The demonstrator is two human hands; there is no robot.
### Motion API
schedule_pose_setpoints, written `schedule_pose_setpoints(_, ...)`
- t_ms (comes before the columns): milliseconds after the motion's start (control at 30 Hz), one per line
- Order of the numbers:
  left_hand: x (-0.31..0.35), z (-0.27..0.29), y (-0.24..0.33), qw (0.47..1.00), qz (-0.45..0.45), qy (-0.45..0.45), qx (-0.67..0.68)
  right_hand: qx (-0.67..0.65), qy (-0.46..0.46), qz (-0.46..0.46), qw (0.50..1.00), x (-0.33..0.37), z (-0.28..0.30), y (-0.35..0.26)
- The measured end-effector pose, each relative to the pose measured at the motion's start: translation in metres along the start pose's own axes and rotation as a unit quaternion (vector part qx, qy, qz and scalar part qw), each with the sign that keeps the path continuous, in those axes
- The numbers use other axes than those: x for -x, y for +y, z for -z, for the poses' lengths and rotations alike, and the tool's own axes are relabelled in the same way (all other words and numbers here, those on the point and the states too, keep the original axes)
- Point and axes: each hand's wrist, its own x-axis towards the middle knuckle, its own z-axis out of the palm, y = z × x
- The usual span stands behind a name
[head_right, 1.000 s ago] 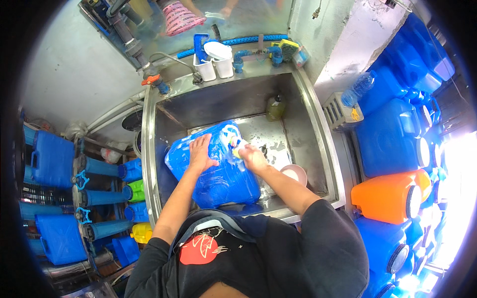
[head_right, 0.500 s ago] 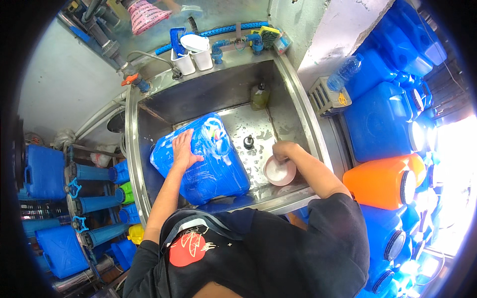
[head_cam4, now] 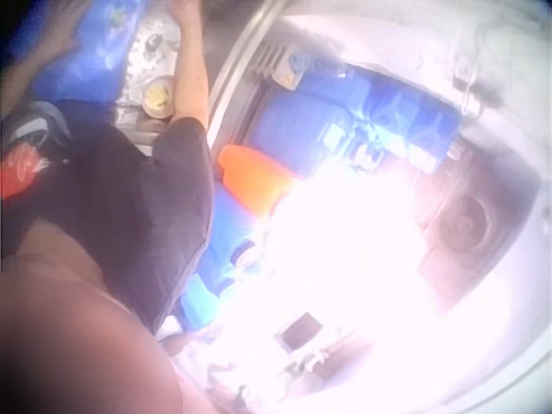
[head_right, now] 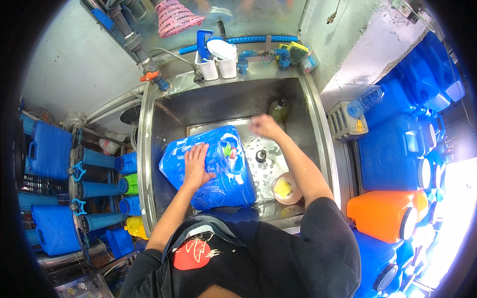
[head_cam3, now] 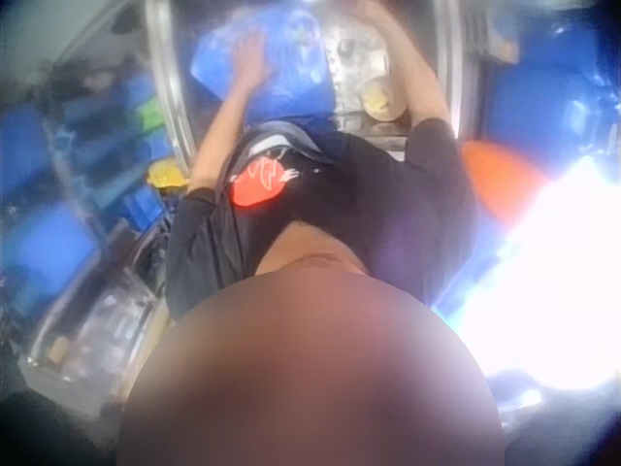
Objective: The person washes a blue plastic container and a small blue lid in a stainless steel sink. They rinse the container, scrub it with a sponge, rinse again, and place it on a shelf. The person also washes the lid under running water and places it on the shelf.
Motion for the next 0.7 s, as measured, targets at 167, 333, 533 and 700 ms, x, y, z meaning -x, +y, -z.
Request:
schedule_pose_setpoints(167,0.003,0.001,0.002,1.000,0.004,-0.012,0.016,0.158,0.399,0.194,0.882,-0.114,0.035,-0.112)
schedule_pose_setpoints(333,0.003,0.001,-0.001,1.000,0.002,-0.010,-0.005,0.330,0.399,0.153,0.841,-0.196,0.060,-0.152)
schedule_pose_setpoints(533,0.003,0.002,-0.002,1.000,0.000,-0.002,0.001,0.198,0.441,0.154,0.862,-0.168,0.078,-0.177)
schedule_pose_setpoints(700,-0.003,0.002,0.002,1.000,0.009,-0.007,0.000,0.280,0.169,0.092,0.941,-0.021,0.081,-0.159)
